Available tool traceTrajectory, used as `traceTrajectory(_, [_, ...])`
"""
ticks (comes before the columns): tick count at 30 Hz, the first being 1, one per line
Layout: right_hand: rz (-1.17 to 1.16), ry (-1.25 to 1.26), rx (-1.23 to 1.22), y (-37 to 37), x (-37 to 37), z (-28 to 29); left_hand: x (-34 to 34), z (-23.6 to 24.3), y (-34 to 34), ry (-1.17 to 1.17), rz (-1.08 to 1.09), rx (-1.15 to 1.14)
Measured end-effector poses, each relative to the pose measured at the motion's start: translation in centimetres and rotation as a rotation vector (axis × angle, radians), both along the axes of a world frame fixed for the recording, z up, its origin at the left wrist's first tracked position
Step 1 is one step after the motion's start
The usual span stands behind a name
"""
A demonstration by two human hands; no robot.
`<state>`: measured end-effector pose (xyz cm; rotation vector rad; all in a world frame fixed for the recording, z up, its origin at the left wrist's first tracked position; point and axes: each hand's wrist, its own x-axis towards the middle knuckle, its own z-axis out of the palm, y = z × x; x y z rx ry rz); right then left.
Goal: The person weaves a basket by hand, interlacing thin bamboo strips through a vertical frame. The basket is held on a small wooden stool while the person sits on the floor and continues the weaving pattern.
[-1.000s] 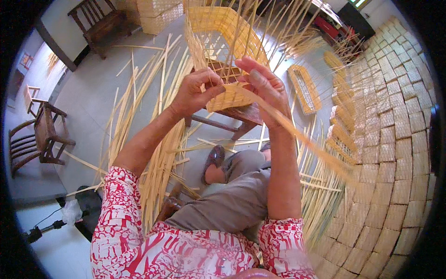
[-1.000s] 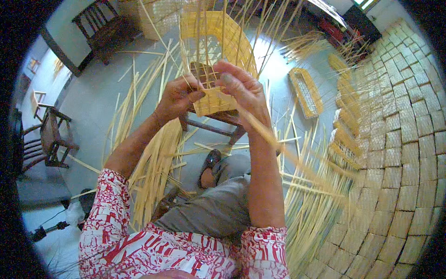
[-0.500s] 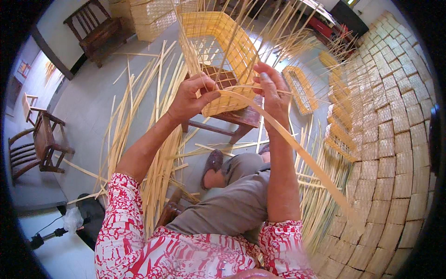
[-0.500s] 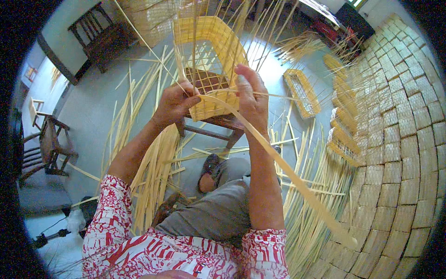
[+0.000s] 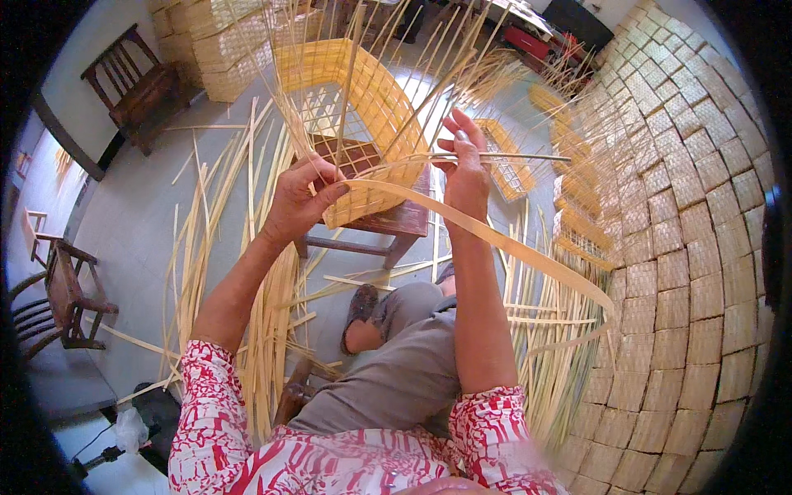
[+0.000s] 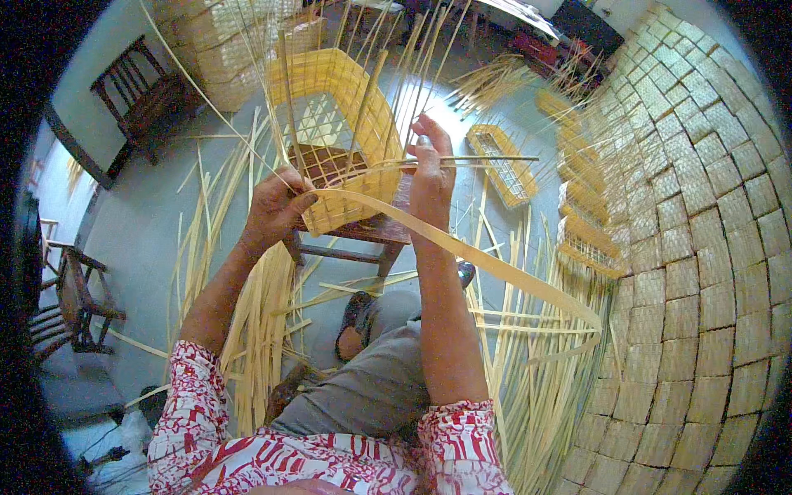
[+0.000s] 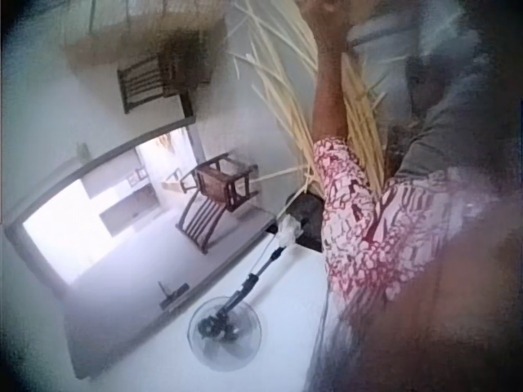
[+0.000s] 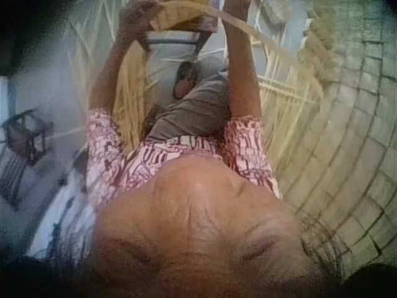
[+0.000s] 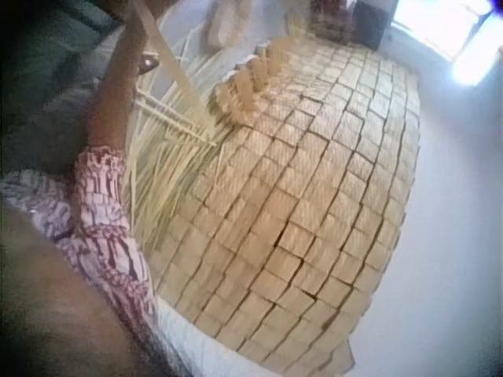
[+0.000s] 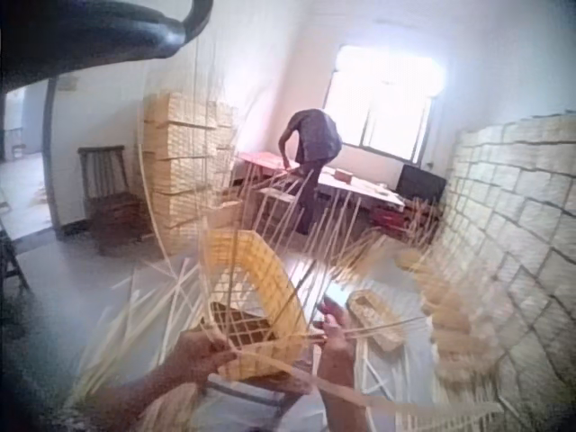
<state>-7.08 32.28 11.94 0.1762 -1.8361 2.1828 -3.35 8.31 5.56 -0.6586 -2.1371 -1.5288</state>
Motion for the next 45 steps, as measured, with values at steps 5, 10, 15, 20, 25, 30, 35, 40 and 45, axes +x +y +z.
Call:
traceTrajectory(5, [0.089, 0.029, -0.002, 0.1, -0.3, 0.6, 0.0, 0.4, 0.1, 0.044, 0.026, -0.048])
traceTrajectory(10, [0.01, 0.043, -0.059, 0.9, -1.4, 0.3, 0.2, 1.2, 1.2, -0.019, 0.084, -0.014])
traceTrajectory(15, [-0.102, -0.087, -0.772, 1.8, -1.4, -0.5, -0.4, 0.2, 1.8, -0.061, 0.068, 0.183])
traceTrajectory(20, [-0.23, -0.324, -1.014, 2.3, -1.5, -1.5, -0.7, -0.9, 1.8, -0.044, 0.02, 0.284])
traceTrajectory(25, [-0.281, -0.16, -0.736, 2.4, -2.2, -2.2, -0.7, -0.3, 2.0, -0.061, 0.021, 0.317])
traceTrajectory(30, [-0.31, -0.165, -0.725, 2.6, -2.1, -2.1, -0.2, -0.2, 1.8, -0.065, 0.029, 0.331])
traceTrajectory(35, [-0.383, -0.019, -0.212, 2.9, -0.3, -0.8, -0.5, 1.2, 1.4, 0.016, 0.186, -0.094])
traceTrajectory(40, [-0.083, 0.401, 0.155, 3.9, 1.9, -0.5, -1.8, 1.6, -1.5, -0.229, -0.024, -0.243])
traceTrajectory(45, [-0.066, 0.432, 0.555, 5.1, 0.8, -3.1, -2.5, -0.4, -6.5, -0.282, -0.163, -0.176])
